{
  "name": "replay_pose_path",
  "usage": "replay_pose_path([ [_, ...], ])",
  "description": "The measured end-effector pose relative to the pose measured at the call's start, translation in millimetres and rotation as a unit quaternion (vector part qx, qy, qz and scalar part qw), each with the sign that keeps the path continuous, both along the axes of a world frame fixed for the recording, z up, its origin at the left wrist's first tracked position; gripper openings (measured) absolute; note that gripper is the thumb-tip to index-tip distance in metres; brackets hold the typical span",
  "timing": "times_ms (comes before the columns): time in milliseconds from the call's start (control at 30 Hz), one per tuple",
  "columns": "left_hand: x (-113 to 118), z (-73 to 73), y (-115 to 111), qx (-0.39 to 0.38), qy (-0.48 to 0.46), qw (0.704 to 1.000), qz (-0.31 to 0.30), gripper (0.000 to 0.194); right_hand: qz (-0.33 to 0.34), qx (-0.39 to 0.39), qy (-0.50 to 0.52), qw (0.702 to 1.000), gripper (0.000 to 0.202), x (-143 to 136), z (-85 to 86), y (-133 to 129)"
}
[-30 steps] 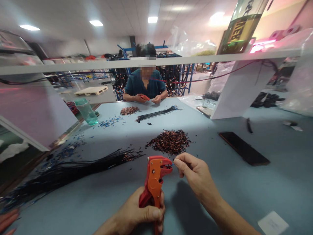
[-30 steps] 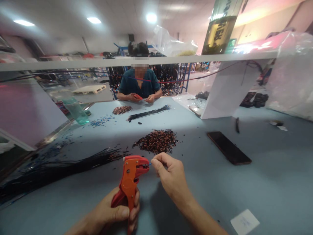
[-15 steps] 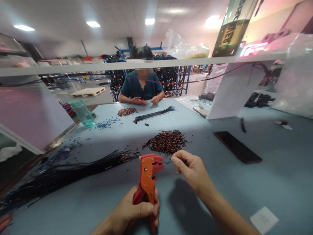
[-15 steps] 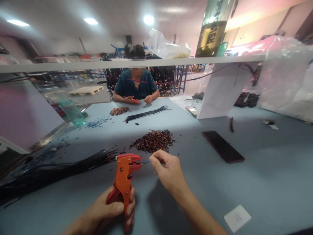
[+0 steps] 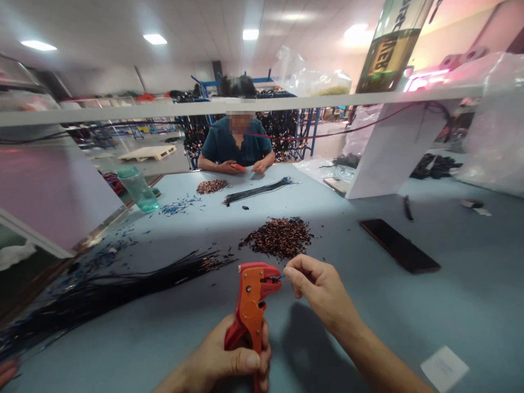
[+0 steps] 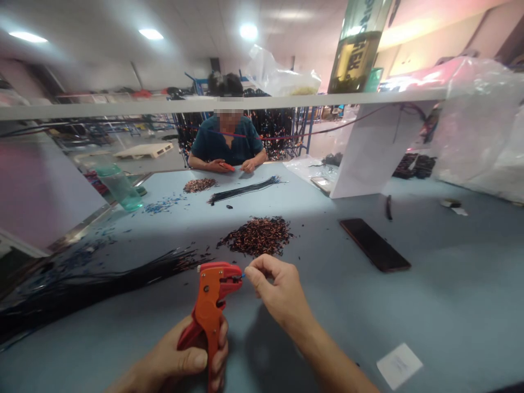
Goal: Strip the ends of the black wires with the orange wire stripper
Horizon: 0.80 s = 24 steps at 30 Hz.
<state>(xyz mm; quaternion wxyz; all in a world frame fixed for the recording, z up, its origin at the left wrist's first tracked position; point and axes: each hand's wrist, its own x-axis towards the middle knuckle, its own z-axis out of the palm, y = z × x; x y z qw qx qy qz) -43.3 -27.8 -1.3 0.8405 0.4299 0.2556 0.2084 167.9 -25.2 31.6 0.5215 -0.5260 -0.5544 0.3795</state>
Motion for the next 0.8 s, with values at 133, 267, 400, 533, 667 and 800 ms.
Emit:
replay_pose_path([
  [133, 1.6, 1.3, -1.3, 0.010, 0.003, 1.000, 0.010, 0.046, 0.000, -0.001, -0.002, 1.000, 0.025, -0.6, 0.9, -0.7],
  [267, 3.5, 0.5, -3.1, 0.026, 0.007, 1.000, 0.016, 0.045, 0.001, -0.002, -0.003, 1.000, 0.024, -0.3, 1.2, 0.3],
  [400, 4.0, -0.4, -3.6, 0.021, 0.014, 0.999, 0.024, 0.047, 0.000, 0.000, 0.009, 1.000, 0.023, -0.7, 0.7, 0.3],
  [533, 3.7, -0.9, -3.2, 0.023, 0.018, 0.999, 0.032, 0.048, 0.001, -0.005, 0.025, 1.000, 0.024, -1.8, 0.2, -0.9],
  [667, 3.8, -1.5, -3.4, 0.023, 0.009, 0.999, 0.031, 0.045, 0.005, -0.009, 0.025, 1.000, 0.024, -2.4, 0.7, -0.5],
  [800, 4.7, -1.9, -4.1, 0.025, 0.008, 0.999, 0.030, 0.042, 0.003, -0.013, 0.018, 1.000, 0.024, -2.1, 1.5, 0.1],
])
